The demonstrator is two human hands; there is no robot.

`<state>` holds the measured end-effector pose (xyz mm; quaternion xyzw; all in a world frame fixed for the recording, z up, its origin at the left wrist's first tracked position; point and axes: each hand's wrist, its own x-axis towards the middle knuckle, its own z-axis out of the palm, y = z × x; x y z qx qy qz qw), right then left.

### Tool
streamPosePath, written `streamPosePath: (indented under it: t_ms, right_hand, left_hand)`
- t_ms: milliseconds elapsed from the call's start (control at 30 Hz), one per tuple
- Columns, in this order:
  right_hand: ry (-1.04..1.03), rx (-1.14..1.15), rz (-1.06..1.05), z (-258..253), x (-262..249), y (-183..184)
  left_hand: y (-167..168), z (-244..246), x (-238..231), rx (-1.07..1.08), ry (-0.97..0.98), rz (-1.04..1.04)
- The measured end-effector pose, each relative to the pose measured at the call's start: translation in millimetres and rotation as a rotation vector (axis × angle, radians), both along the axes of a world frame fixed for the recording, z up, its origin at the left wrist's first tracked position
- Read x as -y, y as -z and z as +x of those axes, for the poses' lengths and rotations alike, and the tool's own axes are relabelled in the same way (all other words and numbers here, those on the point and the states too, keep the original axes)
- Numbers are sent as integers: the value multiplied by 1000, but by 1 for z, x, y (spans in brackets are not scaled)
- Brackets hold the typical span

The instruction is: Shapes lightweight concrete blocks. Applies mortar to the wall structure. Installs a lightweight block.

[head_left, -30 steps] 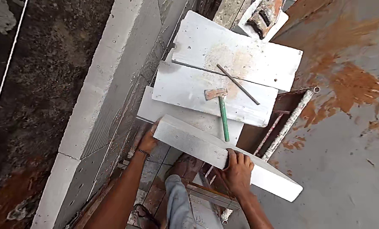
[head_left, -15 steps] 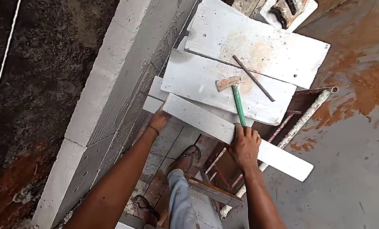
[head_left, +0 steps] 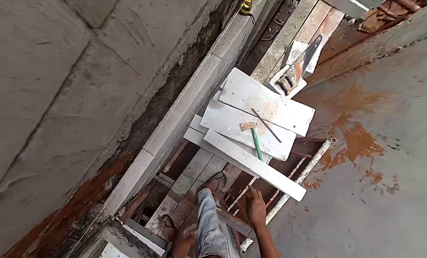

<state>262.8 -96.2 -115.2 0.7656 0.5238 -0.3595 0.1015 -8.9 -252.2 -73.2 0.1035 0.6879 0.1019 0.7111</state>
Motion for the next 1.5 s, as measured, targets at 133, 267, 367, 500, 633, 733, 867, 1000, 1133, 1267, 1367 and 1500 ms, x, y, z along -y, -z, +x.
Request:
streamPosePath:
  t_ms: [133,267,367,500,633,733,867,1000,1133,1267,1367,1500]
  right_hand:
    - [-201,42,-372,-31,112,-83]
    - [-261,-21,-397,-65,198,-148]
    - [-313,-49,-299,-90,223,-175]
    - [-393,-28,-171,-151,215,-226]
    - [-664,-94,-72,-237,188,-272]
    - [-1027,-89,-84,-313,176,-306]
    - [-1444,-37,-220,-399,184,-320]
    - [-1742,150,-320,-443,209,-292]
    - [-1900,272,-258,-467,240,-266]
    - [-2075,347,-329,-470,259,-252]
    - [-2131,345,-398,-474,260,-235]
    - [-2037,562,-415,-488,240,-201]
  left_hand:
    - [-119,-47,90,102,271,-122]
    - [-199,-106,145,90,573,-22]
    - [-235,-153,187,-7,609,96]
    - [-273,-209,263,-94,563,111]
    - [-294,-251,331,-201,479,127]
    - [-297,-271,374,-300,403,126]
    - [-298,-288,410,-387,262,81]
    - [-284,-289,418,-447,88,91]
    - [-259,-255,439,-472,-275,61]
    - [-208,-174,474,-451,-899,36]
    - [-161,-112,506,-415,-1470,-47]
    - [-86,-58,522,-339,-1755,-261]
